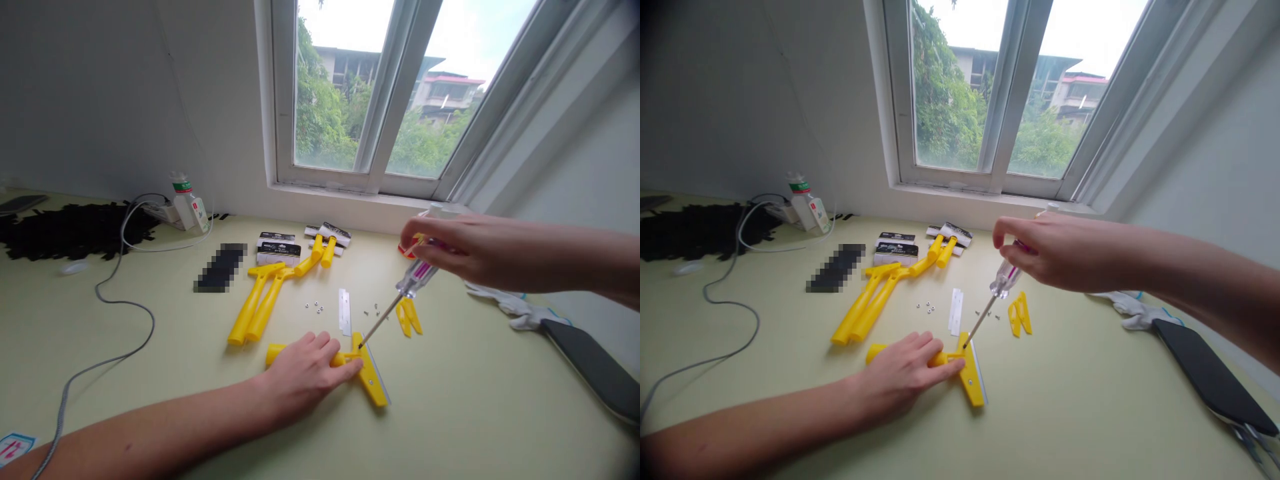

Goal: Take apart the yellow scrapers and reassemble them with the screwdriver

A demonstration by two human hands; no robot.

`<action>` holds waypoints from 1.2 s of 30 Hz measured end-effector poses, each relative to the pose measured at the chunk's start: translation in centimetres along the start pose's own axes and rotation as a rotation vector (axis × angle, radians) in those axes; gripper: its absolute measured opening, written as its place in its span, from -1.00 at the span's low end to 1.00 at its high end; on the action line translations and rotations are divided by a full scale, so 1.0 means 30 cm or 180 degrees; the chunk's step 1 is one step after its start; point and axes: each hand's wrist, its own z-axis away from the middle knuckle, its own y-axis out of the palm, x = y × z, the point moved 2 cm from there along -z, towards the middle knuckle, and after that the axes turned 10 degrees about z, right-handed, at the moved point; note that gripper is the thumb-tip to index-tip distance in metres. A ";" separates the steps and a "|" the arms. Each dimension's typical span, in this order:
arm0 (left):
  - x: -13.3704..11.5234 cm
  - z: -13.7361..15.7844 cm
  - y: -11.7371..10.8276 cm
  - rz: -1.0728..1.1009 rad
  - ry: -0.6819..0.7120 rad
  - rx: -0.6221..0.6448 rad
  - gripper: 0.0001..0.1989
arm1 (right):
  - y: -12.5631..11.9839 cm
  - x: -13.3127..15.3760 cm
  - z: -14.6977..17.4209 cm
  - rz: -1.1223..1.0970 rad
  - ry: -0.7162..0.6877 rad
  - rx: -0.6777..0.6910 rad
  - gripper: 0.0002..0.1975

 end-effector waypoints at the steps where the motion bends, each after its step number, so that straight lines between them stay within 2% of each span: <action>1: 0.000 0.000 0.000 0.0003 0.0005 -0.0001 -0.51 | 0.003 0.001 0.001 -0.0101 -0.0089 0.0143 -0.63; 3: 0.001 -0.001 0.000 0.0005 0.0018 0.0000 -0.51 | 0.009 0.003 0.000 -0.0265 -0.0157 0.0301 -0.58; 7: 0.000 -0.002 -0.004 0.0005 0.0027 0.0021 -0.52 | 0.027 -0.006 -0.010 -0.0092 0.0181 0.0153 -0.56; 9: -0.001 -0.001 -0.004 0.0000 0.0020 0.0029 -0.51 | 0.030 -0.004 -0.012 -0.0063 0.0088 0.0108 -0.59; 16: -0.001 -0.002 -0.010 -0.0024 0.0048 0.0046 -0.53 | -0.026 -0.006 0.014 0.0181 -0.0020 -0.0657 -0.67; 18: 0.001 -0.003 -0.009 -0.0018 0.0041 0.0042 -0.53 | -0.023 -0.010 0.022 0.0108 -0.0139 -0.0740 -0.67; 23: 0.004 -0.001 -0.004 -0.0031 0.0060 0.0015 -0.52 | 0.019 0.002 0.051 -0.0245 -0.0365 -0.0691 -0.67; 29: 0.005 -0.002 -0.009 -0.0070 0.0049 0.0058 -0.52 | 0.060 0.028 0.066 -0.0144 -0.0354 -0.0547 -0.69; 33: 0.002 -0.002 -0.015 -0.0066 0.0059 0.0088 -0.53 | 0.067 0.034 0.066 0.0009 -0.0269 -0.0563 -0.65; 36: -0.002 0.000 -0.018 -0.0064 0.0061 0.0098 -0.54 | 0.070 0.035 0.075 0.0099 -0.0014 -0.0628 -0.59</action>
